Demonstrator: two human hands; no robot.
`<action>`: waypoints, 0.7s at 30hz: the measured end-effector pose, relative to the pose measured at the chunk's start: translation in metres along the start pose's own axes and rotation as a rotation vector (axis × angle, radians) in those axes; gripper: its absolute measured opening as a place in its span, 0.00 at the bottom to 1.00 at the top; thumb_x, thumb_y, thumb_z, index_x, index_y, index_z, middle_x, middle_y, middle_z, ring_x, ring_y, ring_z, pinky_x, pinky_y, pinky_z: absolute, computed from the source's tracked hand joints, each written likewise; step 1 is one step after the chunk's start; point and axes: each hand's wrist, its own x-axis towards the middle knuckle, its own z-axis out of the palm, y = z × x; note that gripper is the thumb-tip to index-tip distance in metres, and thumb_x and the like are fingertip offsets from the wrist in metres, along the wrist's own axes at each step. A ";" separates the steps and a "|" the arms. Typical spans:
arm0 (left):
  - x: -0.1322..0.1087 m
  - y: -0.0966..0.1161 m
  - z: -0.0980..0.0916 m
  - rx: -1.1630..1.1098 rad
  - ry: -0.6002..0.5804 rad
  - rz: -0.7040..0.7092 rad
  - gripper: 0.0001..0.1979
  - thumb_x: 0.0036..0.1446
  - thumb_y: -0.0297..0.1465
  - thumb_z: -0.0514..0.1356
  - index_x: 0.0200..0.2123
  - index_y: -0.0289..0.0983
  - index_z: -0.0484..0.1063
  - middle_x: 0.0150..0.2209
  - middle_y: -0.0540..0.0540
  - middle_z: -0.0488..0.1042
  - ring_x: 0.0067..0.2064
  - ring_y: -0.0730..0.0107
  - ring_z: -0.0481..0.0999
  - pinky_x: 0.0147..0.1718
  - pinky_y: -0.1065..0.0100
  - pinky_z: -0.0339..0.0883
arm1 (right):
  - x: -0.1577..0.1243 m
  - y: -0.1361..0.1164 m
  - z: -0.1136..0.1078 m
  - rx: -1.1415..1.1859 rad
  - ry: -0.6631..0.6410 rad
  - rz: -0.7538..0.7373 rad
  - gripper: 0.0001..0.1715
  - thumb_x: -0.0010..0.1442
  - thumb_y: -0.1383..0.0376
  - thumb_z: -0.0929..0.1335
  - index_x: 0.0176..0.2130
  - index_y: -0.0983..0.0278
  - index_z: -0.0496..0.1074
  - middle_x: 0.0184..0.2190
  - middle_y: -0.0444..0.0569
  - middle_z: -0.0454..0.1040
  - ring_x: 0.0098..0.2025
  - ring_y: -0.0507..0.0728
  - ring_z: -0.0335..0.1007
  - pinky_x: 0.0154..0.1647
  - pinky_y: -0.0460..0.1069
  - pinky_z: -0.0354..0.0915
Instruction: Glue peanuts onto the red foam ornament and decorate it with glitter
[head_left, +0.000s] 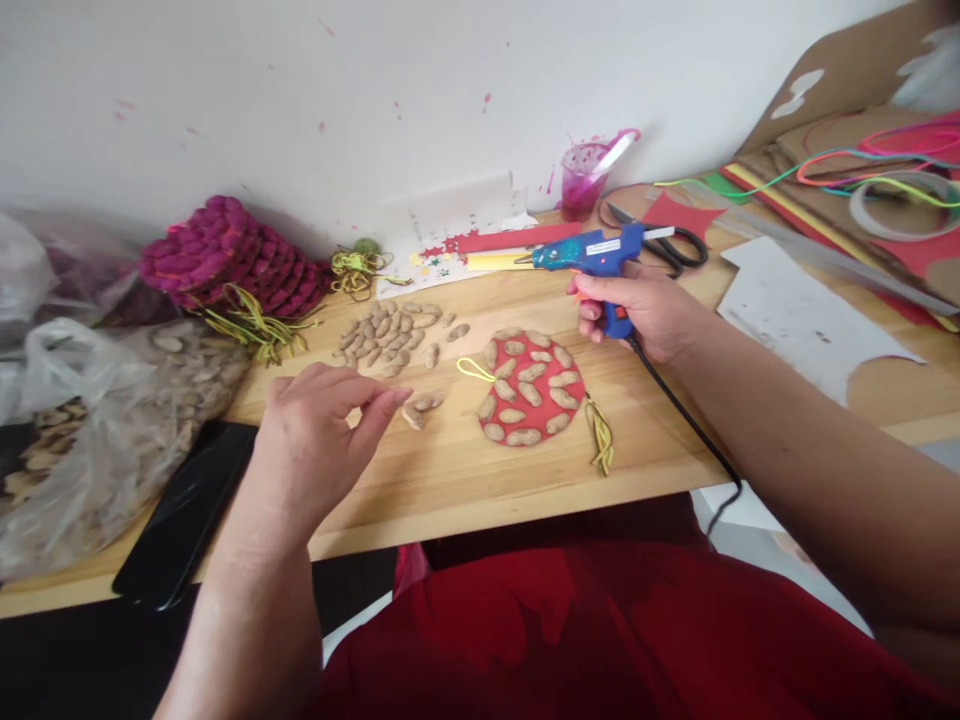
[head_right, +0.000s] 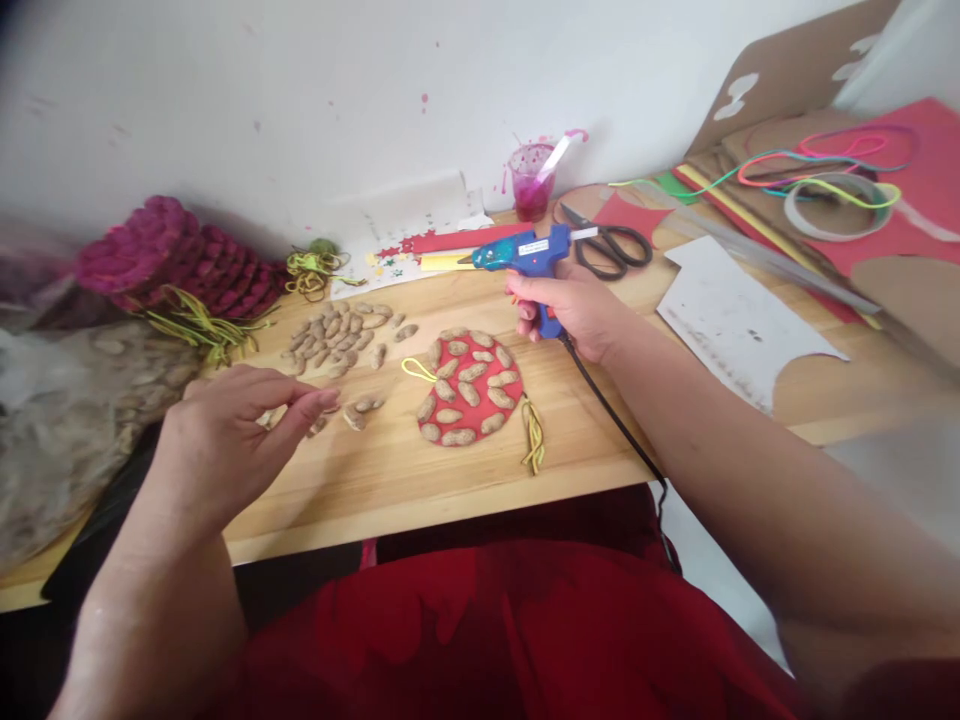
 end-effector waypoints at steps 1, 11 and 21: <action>-0.004 -0.006 -0.002 0.030 0.013 -0.014 0.13 0.65 0.38 0.60 0.31 0.39 0.79 0.30 0.47 0.80 0.34 0.61 0.76 0.35 0.61 0.64 | 0.000 0.000 0.000 -0.001 0.000 -0.001 0.09 0.61 0.65 0.73 0.32 0.65 0.71 0.19 0.42 0.65 0.20 0.50 0.66 0.18 0.44 0.61; -0.030 -0.035 -0.009 0.147 0.039 -0.176 0.13 0.64 0.38 0.62 0.29 0.40 0.79 0.29 0.47 0.81 0.35 0.58 0.77 0.37 0.59 0.65 | 0.005 0.008 -0.006 0.028 -0.009 -0.034 0.07 0.57 0.66 0.75 0.33 0.66 0.73 0.22 0.43 0.66 0.22 0.50 0.65 0.19 0.45 0.62; -0.034 -0.040 -0.005 0.039 -0.005 -0.225 0.09 0.64 0.31 0.59 0.41 0.39 0.80 0.40 0.44 0.82 0.44 0.57 0.78 0.45 0.57 0.68 | 0.004 0.004 -0.004 -0.005 0.034 -0.001 0.10 0.53 0.62 0.77 0.31 0.64 0.75 0.22 0.45 0.65 0.22 0.51 0.64 0.19 0.47 0.59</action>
